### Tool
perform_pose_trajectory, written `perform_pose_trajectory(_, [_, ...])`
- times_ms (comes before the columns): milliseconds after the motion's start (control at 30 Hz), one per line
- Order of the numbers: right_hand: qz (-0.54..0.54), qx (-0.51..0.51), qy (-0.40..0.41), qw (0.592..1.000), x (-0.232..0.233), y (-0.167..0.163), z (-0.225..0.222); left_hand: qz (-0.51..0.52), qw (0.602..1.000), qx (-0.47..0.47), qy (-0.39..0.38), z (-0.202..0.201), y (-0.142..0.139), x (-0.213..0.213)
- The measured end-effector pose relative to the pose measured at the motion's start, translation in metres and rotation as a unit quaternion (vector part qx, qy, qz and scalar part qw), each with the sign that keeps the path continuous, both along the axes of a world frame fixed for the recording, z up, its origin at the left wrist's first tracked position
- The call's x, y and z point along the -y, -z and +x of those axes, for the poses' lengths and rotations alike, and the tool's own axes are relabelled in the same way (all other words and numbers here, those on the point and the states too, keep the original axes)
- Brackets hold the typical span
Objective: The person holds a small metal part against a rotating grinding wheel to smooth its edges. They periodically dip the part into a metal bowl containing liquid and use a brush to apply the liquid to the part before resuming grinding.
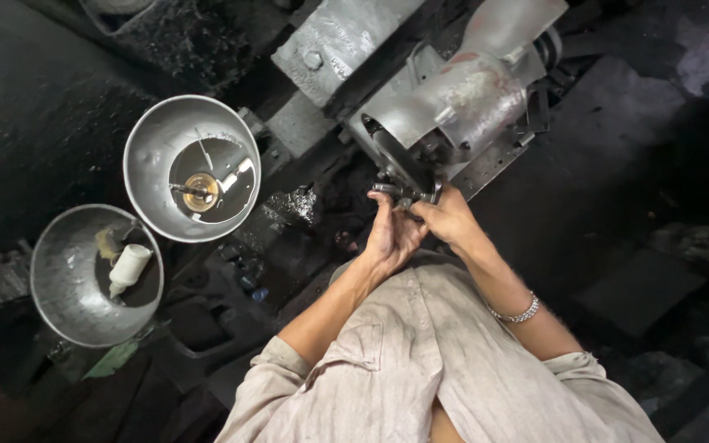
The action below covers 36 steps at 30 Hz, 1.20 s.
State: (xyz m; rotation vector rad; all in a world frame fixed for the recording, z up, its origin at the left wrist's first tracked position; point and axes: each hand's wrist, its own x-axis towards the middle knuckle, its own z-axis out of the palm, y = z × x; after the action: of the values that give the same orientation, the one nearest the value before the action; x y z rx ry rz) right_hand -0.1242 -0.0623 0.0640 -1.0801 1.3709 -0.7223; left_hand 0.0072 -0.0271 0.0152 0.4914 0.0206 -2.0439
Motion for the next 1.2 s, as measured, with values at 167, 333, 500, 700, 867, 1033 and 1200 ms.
perform_pose_trajectory(167, [-0.039,0.025,-0.004,0.999,-0.004,0.011,-0.013,-0.002,1.0,-0.02,0.013,-0.011,0.001,0.002])
perform_pose_trajectory(333, [-0.005,-0.006,0.04,0.999,-0.016,0.017,-0.029,0.006,0.999,0.02,0.046,-0.023,0.003,-0.002])
perform_pose_trajectory(500, [0.005,0.026,0.065,0.998,-0.029,0.017,-0.038,0.03,0.996,-0.023,0.079,-0.034,0.011,-0.006])
perform_pose_trajectory(700, [0.019,0.085,0.108,0.99,-0.052,0.004,-0.057,-0.021,0.99,0.06,0.129,-0.045,0.019,-0.015])
perform_pose_trajectory(867, [-0.246,0.039,0.038,0.968,-0.085,-0.023,-0.068,-0.147,0.973,-0.034,0.172,-0.027,0.012,-0.016])
perform_pose_trajectory(1033, [-0.209,0.034,-0.011,0.977,-0.068,-0.021,-0.058,-0.176,0.967,-0.004,0.183,-0.008,0.0,-0.017])
perform_pose_trajectory(1200, [-0.12,-0.052,-0.007,0.991,-0.037,0.004,-0.021,-0.085,0.992,0.016,0.089,0.004,-0.002,-0.017])
